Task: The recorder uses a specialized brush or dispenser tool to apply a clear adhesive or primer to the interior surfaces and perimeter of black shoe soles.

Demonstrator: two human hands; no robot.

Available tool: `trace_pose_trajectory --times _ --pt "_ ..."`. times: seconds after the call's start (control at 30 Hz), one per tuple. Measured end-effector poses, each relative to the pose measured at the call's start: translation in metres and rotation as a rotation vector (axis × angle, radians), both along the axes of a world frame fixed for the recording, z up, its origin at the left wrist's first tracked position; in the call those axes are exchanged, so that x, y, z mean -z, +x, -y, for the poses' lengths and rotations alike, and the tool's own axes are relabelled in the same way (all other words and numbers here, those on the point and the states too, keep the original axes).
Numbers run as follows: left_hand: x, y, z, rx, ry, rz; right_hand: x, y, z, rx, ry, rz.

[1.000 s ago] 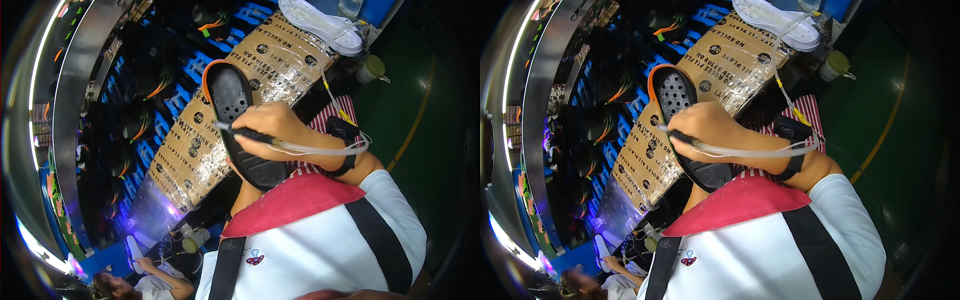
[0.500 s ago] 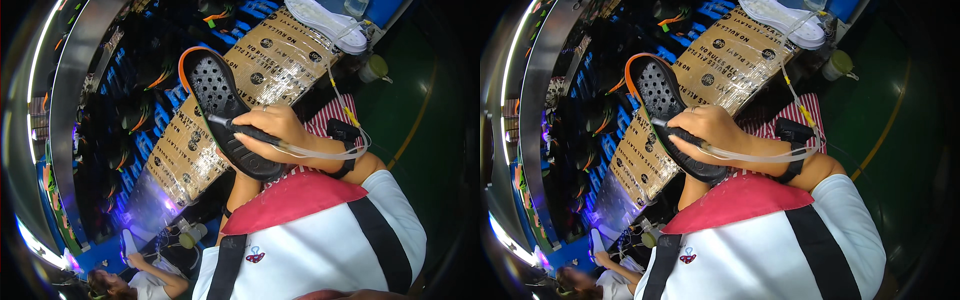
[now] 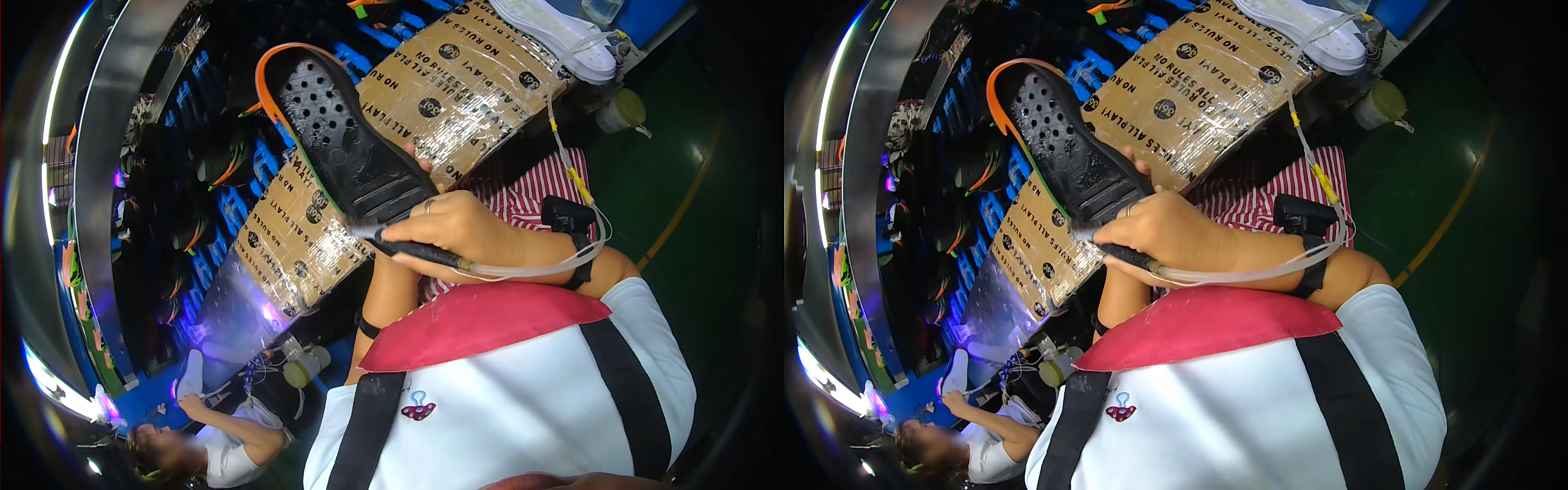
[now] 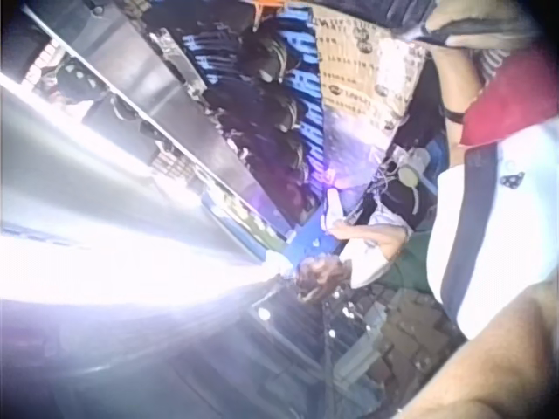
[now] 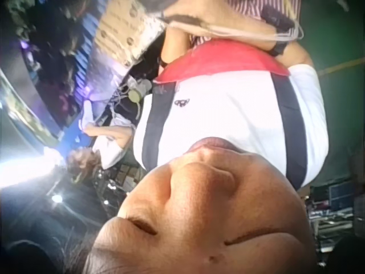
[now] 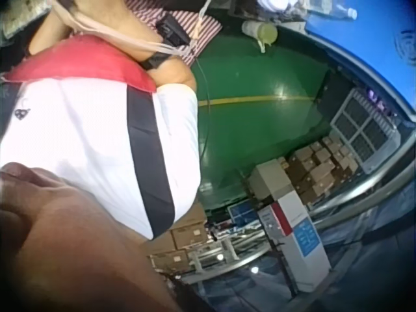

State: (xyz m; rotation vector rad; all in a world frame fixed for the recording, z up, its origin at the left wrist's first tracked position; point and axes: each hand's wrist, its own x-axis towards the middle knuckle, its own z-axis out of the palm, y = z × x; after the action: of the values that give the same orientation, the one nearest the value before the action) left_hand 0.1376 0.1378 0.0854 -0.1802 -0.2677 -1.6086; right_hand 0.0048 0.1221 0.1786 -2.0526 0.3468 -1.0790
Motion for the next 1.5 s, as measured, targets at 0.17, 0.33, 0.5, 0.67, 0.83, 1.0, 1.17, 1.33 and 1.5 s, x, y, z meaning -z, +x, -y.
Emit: trace_pose_trajectory --times 0.17,0.33,0.5,0.67,0.83,1.0,1.17,1.33,1.5 --pt "0.0 0.026 -0.002 0.018 0.187 -0.034 -0.003 -0.004 -0.001 -0.213 0.3 0.094" --pt "0.008 0.055 0.007 0.183 0.053 0.022 0.0 -0.006 -0.005 -0.214 0.232 -0.001" --pt "-0.01 0.054 0.0 -0.063 0.174 0.055 -0.009 -0.013 0.001 -0.213 0.3 0.003" --pt "-0.004 0.071 0.001 -0.058 0.145 0.208 -0.007 -0.017 0.0 -0.382 0.374 -0.154" --pt "-0.022 0.071 -0.001 -0.039 0.114 0.22 -0.006 -0.022 0.002 -0.223 0.33 -0.132" --pt "-0.037 0.076 0.003 -0.139 0.163 0.487 0.002 -0.024 0.0 -0.368 0.286 -0.123" --pt "-0.033 0.089 0.003 -0.142 0.314 0.579 -0.002 -0.023 0.002 -0.316 0.288 -0.143" --pt "-0.071 0.07 0.008 0.039 0.298 0.575 0.004 -0.027 0.005 -0.427 0.187 -0.21" --pt "-0.065 0.081 0.013 0.088 0.393 0.719 0.005 -0.024 0.004 -0.323 0.201 -0.087"
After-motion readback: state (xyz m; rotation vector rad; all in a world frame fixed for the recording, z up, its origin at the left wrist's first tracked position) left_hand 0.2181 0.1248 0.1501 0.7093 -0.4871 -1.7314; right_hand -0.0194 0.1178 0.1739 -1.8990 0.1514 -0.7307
